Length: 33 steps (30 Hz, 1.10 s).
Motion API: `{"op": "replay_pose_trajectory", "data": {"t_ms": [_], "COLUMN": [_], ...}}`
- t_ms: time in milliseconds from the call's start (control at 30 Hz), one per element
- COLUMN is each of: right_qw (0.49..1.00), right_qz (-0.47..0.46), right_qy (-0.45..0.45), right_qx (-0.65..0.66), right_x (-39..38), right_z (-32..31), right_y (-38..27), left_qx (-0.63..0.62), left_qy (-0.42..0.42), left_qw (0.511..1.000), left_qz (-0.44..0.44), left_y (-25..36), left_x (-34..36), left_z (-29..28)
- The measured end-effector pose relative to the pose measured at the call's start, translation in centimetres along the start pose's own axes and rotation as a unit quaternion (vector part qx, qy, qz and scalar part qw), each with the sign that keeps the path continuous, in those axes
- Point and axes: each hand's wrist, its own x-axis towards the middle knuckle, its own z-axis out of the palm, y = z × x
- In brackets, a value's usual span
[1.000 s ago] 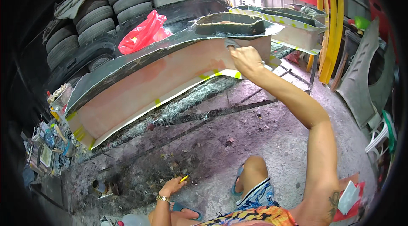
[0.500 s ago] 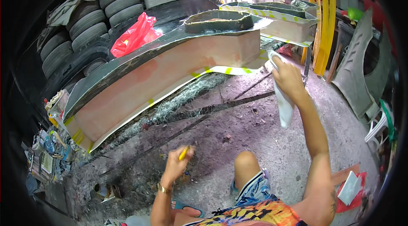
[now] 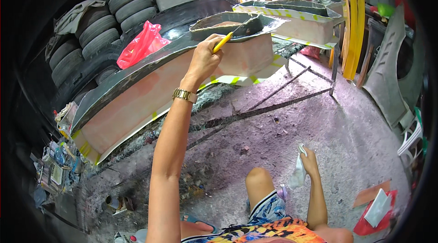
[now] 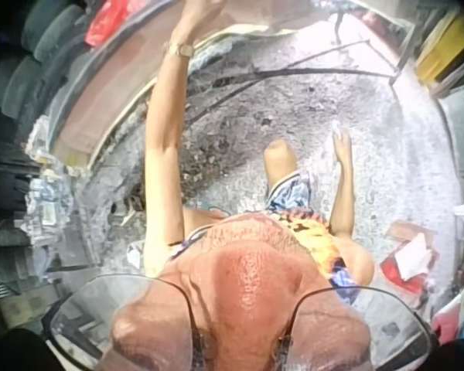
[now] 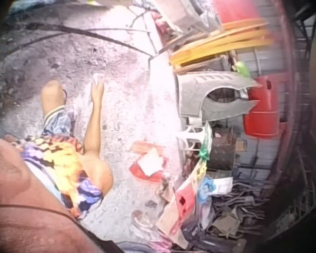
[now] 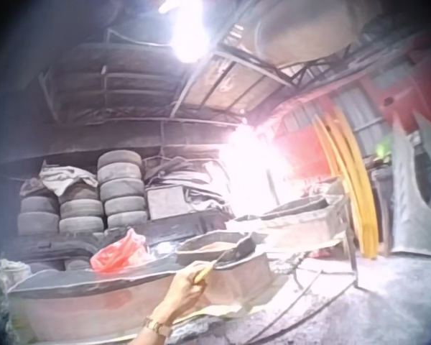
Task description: The person sprays a fiberglass mold with a spray bottle, wipes it down using a cloth, trims the edges with a utility knife, and picks up a smartphone.
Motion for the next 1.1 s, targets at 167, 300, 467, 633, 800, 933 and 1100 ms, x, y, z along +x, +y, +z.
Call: {"op": "replay_pose_trajectory", "data": {"t_ms": [167,300,467,633,800,933,1100], "right_qw": [0.996,0.999,0.999,0.995,0.997,0.995,0.992], "right_qz": [0.089,0.046,0.033,0.077,0.069,0.071,0.095], "right_qy": [-0.021,-0.008,-0.021,-0.060,-0.033,-0.057,-0.073], "right_qx": [0.020,0.010,0.021,-0.010,-0.027,-0.036,-0.036], "right_x": [0.6,1.3,1.6,1.0,-0.5,-1.5,-1.8], "right_z": [0.4,1.2,2.3,2.9,3.6,4.2,5.2], "right_y": [0.9,0.4,-0.2,0.3,1.4,2.6,4.1], "left_qx": [-0.014,-0.024,-0.017,-0.015,-0.015,-0.021,-0.016], "left_qy": [0.029,0.045,0.068,0.062,0.052,0.058,0.075], "left_qw": [0.999,0.999,0.997,0.998,0.999,0.998,0.997], "left_qz": [0.005,0.012,0.035,0.012,-0.002,0.001,0.008], "left_y": [-0.2,0.1,0.2,-0.1,-0.4,-0.3,-0.2], "left_x": [-0.5,-0.7,-0.8,-0.8,-0.8,-0.9,-1.0], "left_z": [0.8,1.1,1.4,1.6,1.6,1.7,1.8]}}
